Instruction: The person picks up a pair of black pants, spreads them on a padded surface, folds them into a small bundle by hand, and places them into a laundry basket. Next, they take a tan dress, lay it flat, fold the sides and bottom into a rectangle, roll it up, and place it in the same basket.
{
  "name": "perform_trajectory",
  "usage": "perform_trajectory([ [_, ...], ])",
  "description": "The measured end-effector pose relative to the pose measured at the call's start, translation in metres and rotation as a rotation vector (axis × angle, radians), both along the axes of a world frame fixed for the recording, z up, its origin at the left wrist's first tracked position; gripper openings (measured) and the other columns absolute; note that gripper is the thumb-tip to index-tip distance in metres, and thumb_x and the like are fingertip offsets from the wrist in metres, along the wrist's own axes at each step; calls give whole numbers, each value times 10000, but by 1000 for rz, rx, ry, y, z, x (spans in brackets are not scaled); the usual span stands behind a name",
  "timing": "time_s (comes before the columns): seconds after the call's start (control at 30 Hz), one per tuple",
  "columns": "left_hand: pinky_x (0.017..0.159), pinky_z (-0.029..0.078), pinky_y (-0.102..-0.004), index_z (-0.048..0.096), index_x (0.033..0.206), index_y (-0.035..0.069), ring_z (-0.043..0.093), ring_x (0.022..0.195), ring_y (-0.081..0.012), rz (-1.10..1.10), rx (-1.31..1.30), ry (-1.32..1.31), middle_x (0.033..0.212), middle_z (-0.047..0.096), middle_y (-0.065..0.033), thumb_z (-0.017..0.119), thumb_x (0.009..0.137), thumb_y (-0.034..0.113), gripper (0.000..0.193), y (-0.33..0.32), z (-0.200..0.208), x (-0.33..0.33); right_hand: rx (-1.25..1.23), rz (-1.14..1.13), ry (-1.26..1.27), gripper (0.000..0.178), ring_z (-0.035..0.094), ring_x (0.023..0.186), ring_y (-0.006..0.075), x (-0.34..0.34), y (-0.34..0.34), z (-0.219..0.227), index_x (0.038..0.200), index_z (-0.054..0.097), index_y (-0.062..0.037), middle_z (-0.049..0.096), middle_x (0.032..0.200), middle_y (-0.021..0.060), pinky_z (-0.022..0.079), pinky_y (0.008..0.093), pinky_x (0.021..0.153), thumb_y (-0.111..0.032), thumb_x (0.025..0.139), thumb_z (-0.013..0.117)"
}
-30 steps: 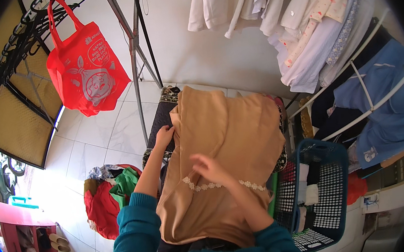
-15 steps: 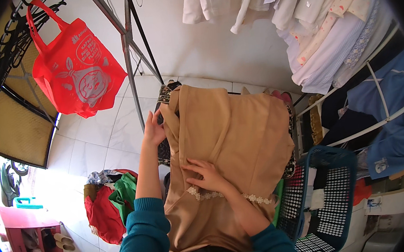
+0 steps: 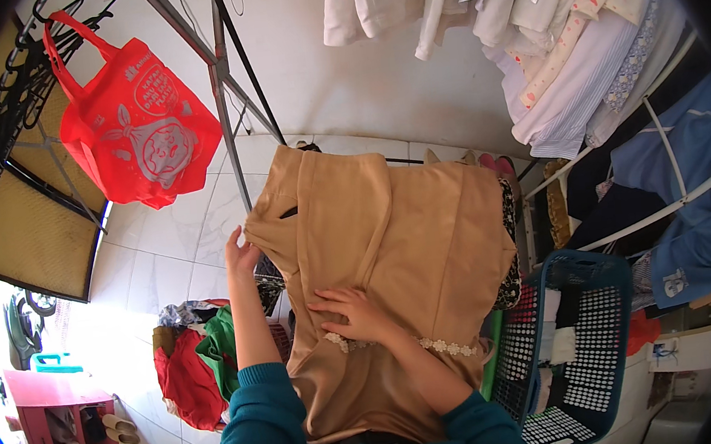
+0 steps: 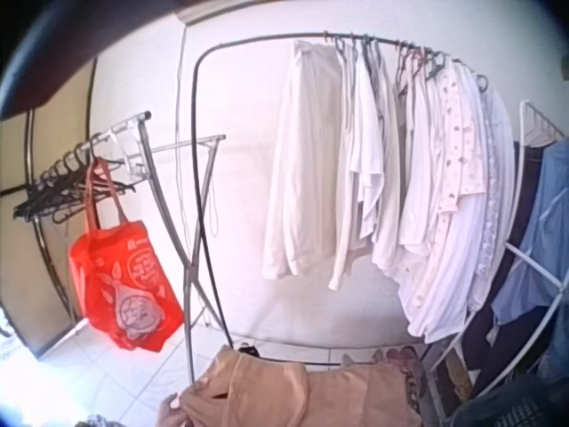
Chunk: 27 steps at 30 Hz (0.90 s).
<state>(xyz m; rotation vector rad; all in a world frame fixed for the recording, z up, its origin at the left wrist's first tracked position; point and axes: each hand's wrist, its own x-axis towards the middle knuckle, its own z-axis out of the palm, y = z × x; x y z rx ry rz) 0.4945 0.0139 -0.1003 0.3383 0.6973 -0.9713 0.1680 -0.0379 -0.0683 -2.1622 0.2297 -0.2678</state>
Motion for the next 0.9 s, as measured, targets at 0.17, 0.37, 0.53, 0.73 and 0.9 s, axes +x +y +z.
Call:
perform_trajectory([
  [0.17, 978, 435, -425, 381, 1342, 34, 501, 1165, -300, -143, 5, -499, 1274, 499, -158, 474, 871, 26, 480, -7, 4, 16, 0, 0, -13, 437, 423, 1240, 276, -1, 2, 0, 1238, 582, -276, 466, 1367, 60, 283, 446, 1043, -322, 808, 641],
  [0.37, 822, 513, -347, 337, 1402, 165, 586, 973, -209, 414, 467, -1250, 1208, 514, -103, 459, 765, -111, 705, -38, 16, 8, -26, -23, -36, 437, 421, 1244, 270, -8, -5, -11, 1237, 583, -276, 466, 1368, 50, 280, 447, 1042, -324, 807, 640],
  [0.53, 850, 502, -426, 563, 1061, 26, 608, 897, -285, -64, 363, -206, 941, 595, -125, 629, 799, 89, 277, 19, -67, 75, -11, 9, -48, 423, 426, 1241, 257, -3, 0, -1, 1224, 592, -256, 479, 1356, 58, 278, 451, 1038, -338, 811, 638],
  [0.73, 966, 441, -476, 568, 1071, 21, 570, 1059, -330, -162, 515, -145, 1078, 605, -143, 590, 856, 111, 233, 65, -81, 68, -137, 136, -261, 264, 531, 1096, 212, -7, 26, 27, 1004, 677, -172, 624, 1096, 36, 315, 424, 1004, -358, 822, 634],
  [0.9, 942, 462, -395, 567, 1082, 52, 569, 1052, -247, -204, 541, 36, 1090, 617, -86, 497, 902, 143, 213, 104, -117, 53, -147, 276, -303, 205, 559, 1021, 167, -26, 65, 35, 916, 666, -171, 628, 1021, -15, 332, 399, 997, -345, 807, 662],
])
